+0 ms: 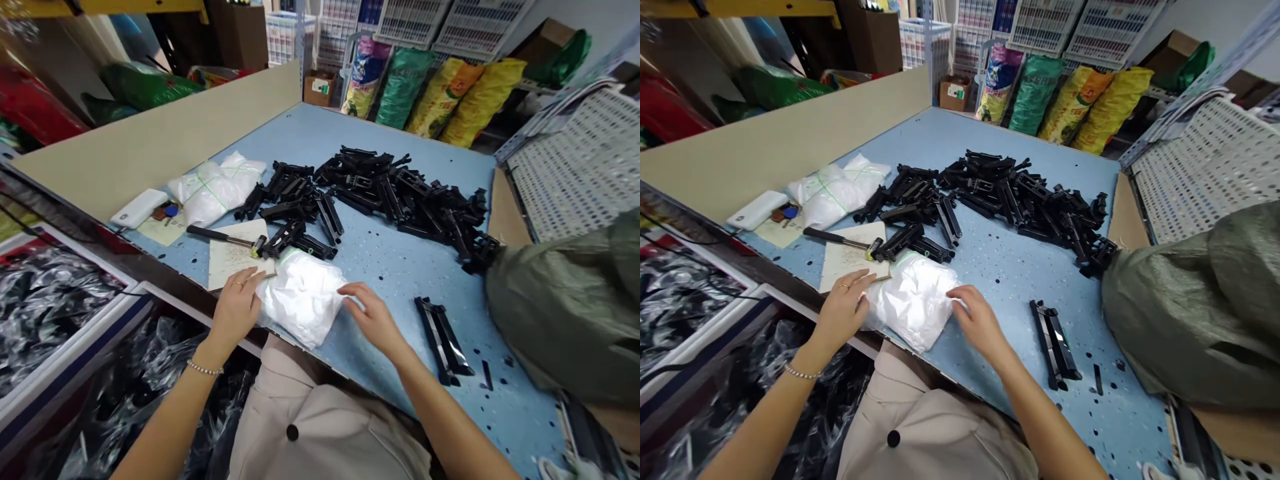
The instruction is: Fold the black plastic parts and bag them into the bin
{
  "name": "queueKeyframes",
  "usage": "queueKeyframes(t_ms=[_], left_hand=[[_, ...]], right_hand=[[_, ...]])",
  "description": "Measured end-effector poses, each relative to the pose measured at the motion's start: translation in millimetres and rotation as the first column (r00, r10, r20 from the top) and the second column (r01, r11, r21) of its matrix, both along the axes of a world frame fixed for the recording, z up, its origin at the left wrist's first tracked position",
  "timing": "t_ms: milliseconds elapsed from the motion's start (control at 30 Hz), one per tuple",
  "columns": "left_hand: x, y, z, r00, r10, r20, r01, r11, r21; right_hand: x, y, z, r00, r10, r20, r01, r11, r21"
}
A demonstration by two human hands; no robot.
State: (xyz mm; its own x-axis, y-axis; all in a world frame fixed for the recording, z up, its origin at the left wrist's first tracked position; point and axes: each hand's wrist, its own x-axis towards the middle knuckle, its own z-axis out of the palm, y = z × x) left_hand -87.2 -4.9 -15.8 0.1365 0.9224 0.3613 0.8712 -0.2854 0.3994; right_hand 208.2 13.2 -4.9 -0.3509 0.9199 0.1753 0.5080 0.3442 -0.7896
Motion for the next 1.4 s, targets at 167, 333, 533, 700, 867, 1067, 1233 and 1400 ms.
queueKeyframes(t_ms=[167, 333, 533, 700, 867, 1067, 1233, 1400], left_hand=[[95.1, -7.9, 0.7, 0.989, -0.050, 0.142, 0.069, 0.989, -0.127], [119.0, 2.9, -6.3, 0.994, -0.089, 0.066, 0.105, 0.948, -0.301], [85.4, 20.7, -1.2, 0.770, 0.099, 0.630, 0.248, 0.864, -0.439], [83.1, 20.3, 6.1, 0.478, 0.302, 0.825, 0.345, 0.799, -0.493], [83.5, 16.3, 7.6, 0.379, 0.403, 0.833, 0.271, 0.812, -0.517], [85.4, 12.3, 5.6, 0.309, 0.388, 0.868, 0.160, 0.879, -0.450], [84.1, 7.8, 6.1, 0.271, 0.361, 0.892, 0.240, 0.872, -0.426], [78.3, 5.7, 5.1, 0.291, 0.360, 0.887, 0.216, 0.878, -0.427]], right_hand=[[99.1, -17.8, 30.1, 0.862, -0.291, 0.415, 0.313, 0.950, 0.014], [169.3, -64.5, 17.7, 0.501, -0.306, 0.810, 0.537, 0.843, -0.013], [182.1, -92.5, -9.2, 0.726, -0.383, 0.571, 0.582, 0.785, -0.214], [117.1, -75.6, 5.6, 0.843, -0.509, -0.176, 0.265, 0.676, -0.688], [35.0, -41.5, 11.5, 0.685, -0.469, -0.558, -0.163, 0.648, -0.744], [-24.0, -10.0, 5.4, 0.591, -0.469, -0.656, -0.373, 0.562, -0.738], [-43.5, 0.1, -10.2, 0.538, -0.458, -0.708, -0.515, 0.487, -0.706], [-39.3, -1.0, -11.1, 0.505, -0.469, -0.724, -0.536, 0.487, -0.689]])
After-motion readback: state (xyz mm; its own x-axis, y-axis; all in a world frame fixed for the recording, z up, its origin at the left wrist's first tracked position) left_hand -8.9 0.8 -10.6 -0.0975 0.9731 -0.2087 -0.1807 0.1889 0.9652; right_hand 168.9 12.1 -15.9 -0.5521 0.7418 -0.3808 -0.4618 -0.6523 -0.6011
